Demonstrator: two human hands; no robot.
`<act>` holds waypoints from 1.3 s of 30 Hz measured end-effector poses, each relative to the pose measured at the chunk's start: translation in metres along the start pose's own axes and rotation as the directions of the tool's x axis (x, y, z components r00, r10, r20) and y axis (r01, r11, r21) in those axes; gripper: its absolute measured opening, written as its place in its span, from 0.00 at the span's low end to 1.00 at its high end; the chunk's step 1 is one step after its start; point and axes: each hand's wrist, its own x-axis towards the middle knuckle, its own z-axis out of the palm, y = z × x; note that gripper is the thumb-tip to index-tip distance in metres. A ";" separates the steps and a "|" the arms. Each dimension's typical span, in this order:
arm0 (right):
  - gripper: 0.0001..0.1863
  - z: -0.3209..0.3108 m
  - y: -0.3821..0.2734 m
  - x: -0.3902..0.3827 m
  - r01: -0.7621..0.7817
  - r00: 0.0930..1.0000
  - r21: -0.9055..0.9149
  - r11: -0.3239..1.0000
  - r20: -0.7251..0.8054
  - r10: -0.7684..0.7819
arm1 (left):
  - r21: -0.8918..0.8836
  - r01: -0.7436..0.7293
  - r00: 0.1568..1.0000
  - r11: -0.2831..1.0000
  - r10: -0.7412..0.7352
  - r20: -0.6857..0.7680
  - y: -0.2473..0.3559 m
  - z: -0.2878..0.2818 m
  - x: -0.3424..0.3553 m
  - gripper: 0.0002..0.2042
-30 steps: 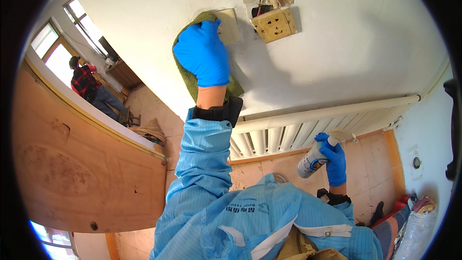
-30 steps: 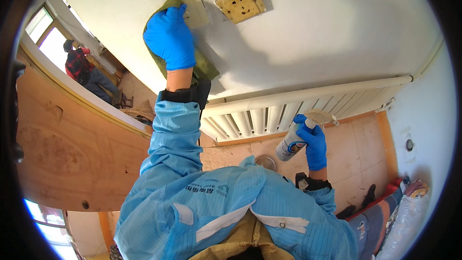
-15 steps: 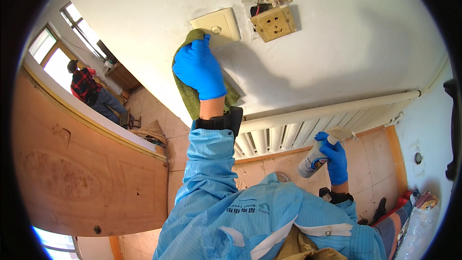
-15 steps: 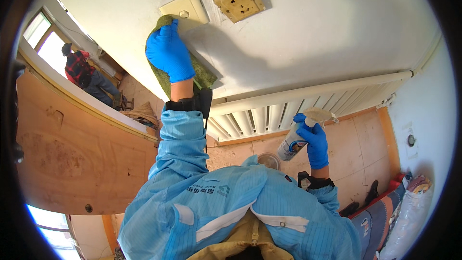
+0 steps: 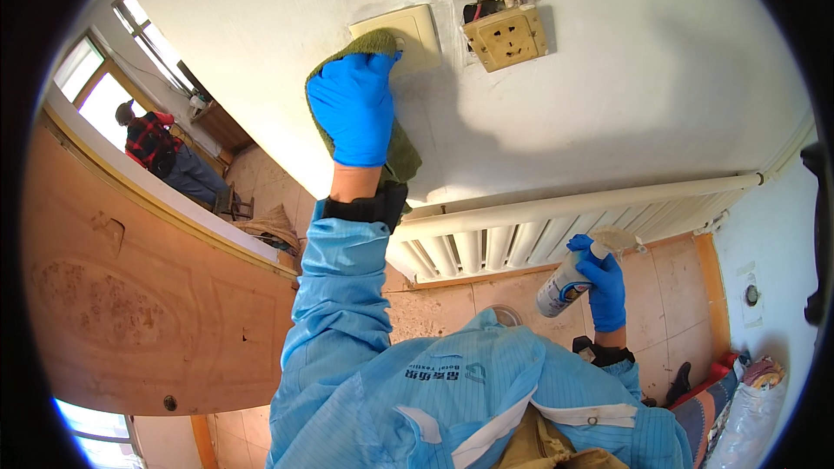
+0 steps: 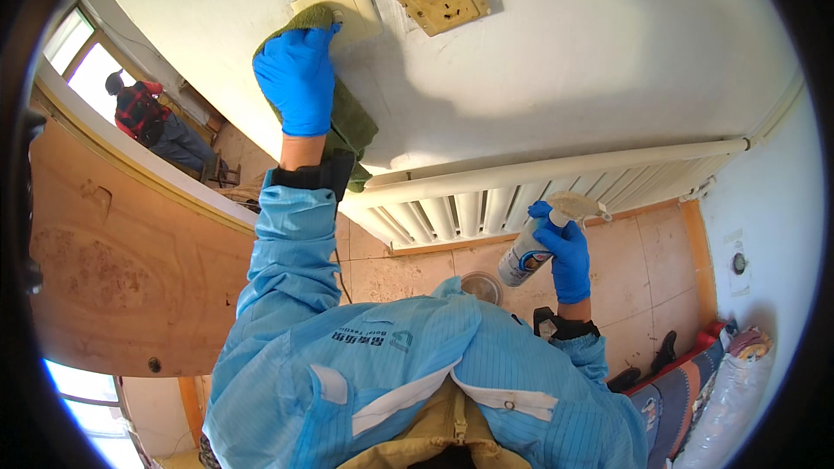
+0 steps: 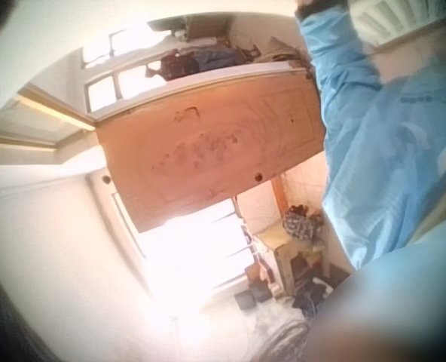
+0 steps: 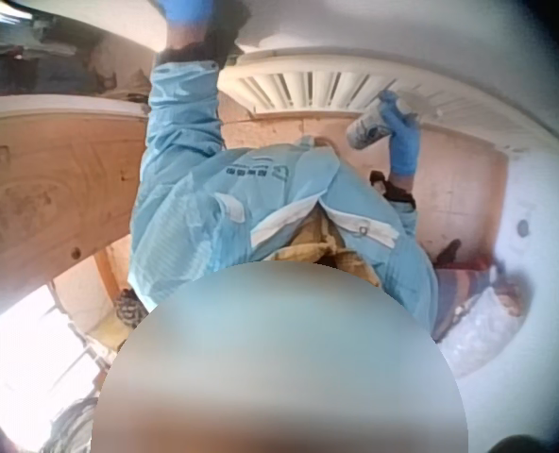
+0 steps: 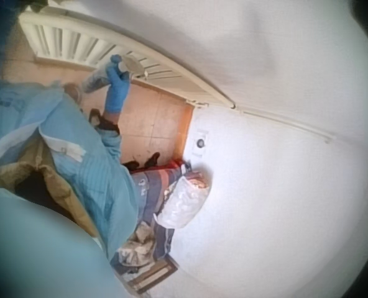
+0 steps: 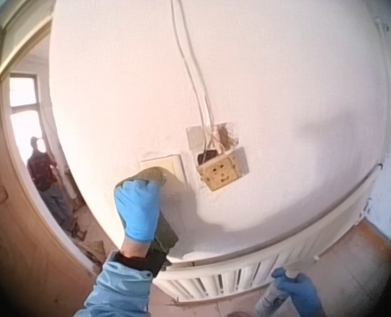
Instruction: The person sprays a cleaning solution onto a wall-mounted switch and wipes it with a cloth. They then move to a glass table and spray the surface before wiping it down.
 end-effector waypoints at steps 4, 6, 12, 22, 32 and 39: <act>0.23 -0.001 0.000 0.001 0.009 1.000 0.006 1.000 0.011 -0.009 | 0.023 -0.037 0.989 0.999 0.033 0.146 -0.008 -0.006 -0.012 0.06; 0.24 -0.002 0.000 0.001 -0.007 1.000 0.014 1.000 -0.009 0.007 | 0.054 -0.054 0.978 0.997 0.042 0.203 -0.010 -0.005 -0.011 0.07; 0.24 0.005 -0.004 0.005 0.001 1.000 -0.009 1.000 0.015 -0.001 | 0.076 -0.214 0.956 0.974 0.193 0.223 -0.021 -0.011 0.008 0.08; 0.21 0.006 0.005 0.005 -0.026 1.000 -0.002 1.000 0.018 0.026 | 0.031 -0.474 0.861 0.880 0.455 0.229 -0.034 -0.018 0.032 0.06; 0.23 0.009 0.017 0.006 -0.048 0.998 0.083 0.995 0.032 0.046 | 0.110 -0.457 0.862 0.882 0.410 0.297 -0.034 -0.025 0.025 0.08; 0.22 0.006 0.020 0.004 -0.037 0.999 0.101 0.994 0.012 0.036 | -0.015 -0.418 0.894 0.908 0.414 0.172 -0.035 -0.015 0.030 0.07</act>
